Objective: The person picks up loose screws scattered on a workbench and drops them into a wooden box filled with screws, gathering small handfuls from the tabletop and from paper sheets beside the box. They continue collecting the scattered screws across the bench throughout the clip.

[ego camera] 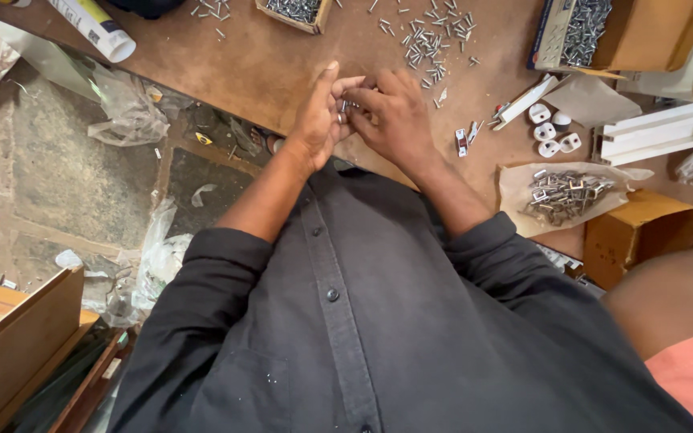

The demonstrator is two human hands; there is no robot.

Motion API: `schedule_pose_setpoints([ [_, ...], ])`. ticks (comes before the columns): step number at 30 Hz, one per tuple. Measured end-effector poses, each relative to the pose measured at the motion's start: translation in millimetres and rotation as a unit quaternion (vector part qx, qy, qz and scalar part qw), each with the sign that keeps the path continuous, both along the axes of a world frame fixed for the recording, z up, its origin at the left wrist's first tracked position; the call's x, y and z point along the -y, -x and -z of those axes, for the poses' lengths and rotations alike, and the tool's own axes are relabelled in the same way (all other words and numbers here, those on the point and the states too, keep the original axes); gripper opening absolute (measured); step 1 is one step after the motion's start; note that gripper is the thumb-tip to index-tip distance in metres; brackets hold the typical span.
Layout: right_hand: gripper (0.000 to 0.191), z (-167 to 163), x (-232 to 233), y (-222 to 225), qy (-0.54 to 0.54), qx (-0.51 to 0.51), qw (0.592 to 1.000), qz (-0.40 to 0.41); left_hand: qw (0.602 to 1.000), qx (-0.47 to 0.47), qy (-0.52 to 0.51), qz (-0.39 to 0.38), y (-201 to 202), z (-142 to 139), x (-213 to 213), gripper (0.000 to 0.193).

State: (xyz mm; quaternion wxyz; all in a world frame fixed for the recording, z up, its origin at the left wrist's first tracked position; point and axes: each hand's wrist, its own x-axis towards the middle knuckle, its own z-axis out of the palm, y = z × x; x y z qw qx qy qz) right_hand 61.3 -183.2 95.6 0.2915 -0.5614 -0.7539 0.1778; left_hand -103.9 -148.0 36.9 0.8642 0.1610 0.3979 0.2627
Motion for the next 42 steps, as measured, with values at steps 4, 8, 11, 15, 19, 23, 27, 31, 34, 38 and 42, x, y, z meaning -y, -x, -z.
schedule_pose_setpoints([
  [4, 0.023, 1, -1, -1, 0.005, 0.002, 1.0, -0.002, 0.999, -0.041, 0.012, 0.004, -1, 5, -1, 0.079],
  [8, 0.017, -1, -1, -4, -0.002, -0.017, 1.0, -0.003, 1.0, -0.008, 0.006, 0.021, 0, 6, -7, 0.079],
  [11, 0.015, -3, -1, -8, 0.004, -0.052, 0.999, -0.004, 0.999, -0.029, -0.009, 0.041, -1, 6, -12, 0.077],
  [15, 0.015, -4, -4, -15, 0.008, -0.068, 0.998, 0.01, 0.998, -0.032, -0.018, 0.057, -4, 4, -20, 0.074],
  [19, 0.016, -3, -6, -19, 0.034, -0.084, 0.995, 0.035, 0.997, -0.03, -0.018, 0.072, -8, 3, -29, 0.072],
  [23, 0.016, 4, -5, -23, 0.032, -0.133, 0.989, 0.052, 0.996, -0.038, -0.02, 0.08, -10, 3, -33, 0.069],
  [27, 0.016, 14, -3, -27, 0.08, -0.232, 0.966, 0.076, 0.995, -0.048, -0.016, 0.085, -10, 0, -33, 0.068],
  [31, 0.013, 21, 5, -30, 0.171, -0.342, 0.917, 0.118, 0.992, -0.065, -0.014, 0.108, -9, -7, -34, 0.065],
  [34, 0.012, 25, 11, -38, 0.197, -0.534, 0.816, 0.096, 0.991, -0.063, -0.007, 0.115, -10, -12, -34, 0.063],
  [38, 0.01, 27, 13, -85, 0.194, -0.558, 0.771, 0.237, 0.99, -0.066, -0.009, 0.121, -9, -12, -33, 0.062],
  [42, 0.011, 25, 17, -176, 0.06, -0.665, 0.689, 0.28, 0.991, -0.068, -0.007, 0.114, -6, -8, -30, 0.061],
])
